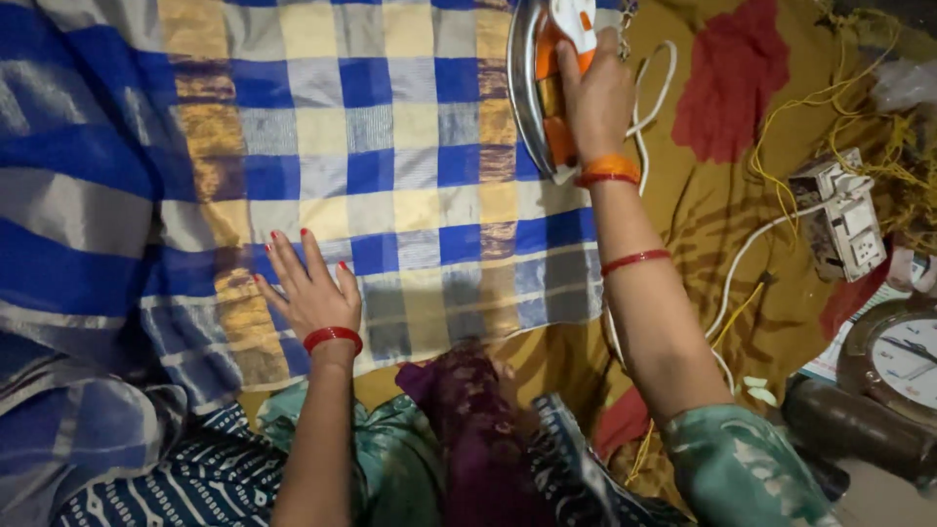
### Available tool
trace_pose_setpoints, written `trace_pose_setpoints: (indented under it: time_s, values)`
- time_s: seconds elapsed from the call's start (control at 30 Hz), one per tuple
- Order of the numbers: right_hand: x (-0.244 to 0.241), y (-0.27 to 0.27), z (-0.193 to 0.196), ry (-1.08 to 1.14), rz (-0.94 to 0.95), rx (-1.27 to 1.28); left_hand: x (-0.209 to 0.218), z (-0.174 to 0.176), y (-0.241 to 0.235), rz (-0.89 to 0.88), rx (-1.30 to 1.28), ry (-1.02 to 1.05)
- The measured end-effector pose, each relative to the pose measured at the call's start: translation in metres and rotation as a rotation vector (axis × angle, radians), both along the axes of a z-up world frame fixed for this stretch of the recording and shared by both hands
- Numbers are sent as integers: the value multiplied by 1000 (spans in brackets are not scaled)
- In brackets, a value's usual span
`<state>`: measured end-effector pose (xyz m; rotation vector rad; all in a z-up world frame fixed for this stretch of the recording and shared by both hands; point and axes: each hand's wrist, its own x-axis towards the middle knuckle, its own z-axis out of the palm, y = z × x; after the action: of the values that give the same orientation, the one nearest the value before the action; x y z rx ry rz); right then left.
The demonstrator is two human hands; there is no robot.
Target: Ironing a blue and white checkered saree on a floor surface.
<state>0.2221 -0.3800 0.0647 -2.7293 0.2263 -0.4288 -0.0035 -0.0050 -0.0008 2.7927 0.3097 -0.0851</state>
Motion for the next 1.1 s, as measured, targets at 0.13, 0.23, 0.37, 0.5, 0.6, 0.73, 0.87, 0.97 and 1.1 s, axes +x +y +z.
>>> trace_pose_setpoints:
  time_s: [0.13, 0.23, 0.37, 0.5, 0.6, 0.73, 0.87, 0.97, 1.1]
  values:
    - [-7, -4, -2, -6, -15, -59, 0, -5, 2, 2, -27, -29]
    - [-41, -2, -1, 29, -18, -11, -2, -1, 2, -6, -16, -23]
    - [-92, 6, 4, 29, 56, 94, -1, 2, 1, -3, -41, -12]
    - [-134, 25, 21, 148, 35, 101, -1, 4, 0, 5, -49, -17]
    - [-139, 26, 19, 158, 34, 53, -2, -2, 0, -7, -12, -28]
    - [-120, 33, 27, 199, 27, 10, -2, -2, 1, -6, -8, -19]
    - [-76, 28, 23, 129, 72, 28, 1, -1, -1, 4, -11, -6]
    - [-41, 26, 17, 109, 70, 9, 1, -1, 1, 3, 1, -3]
    - [-22, 23, 7, 29, 65, -11, 1, -1, 1, 13, -26, 3]
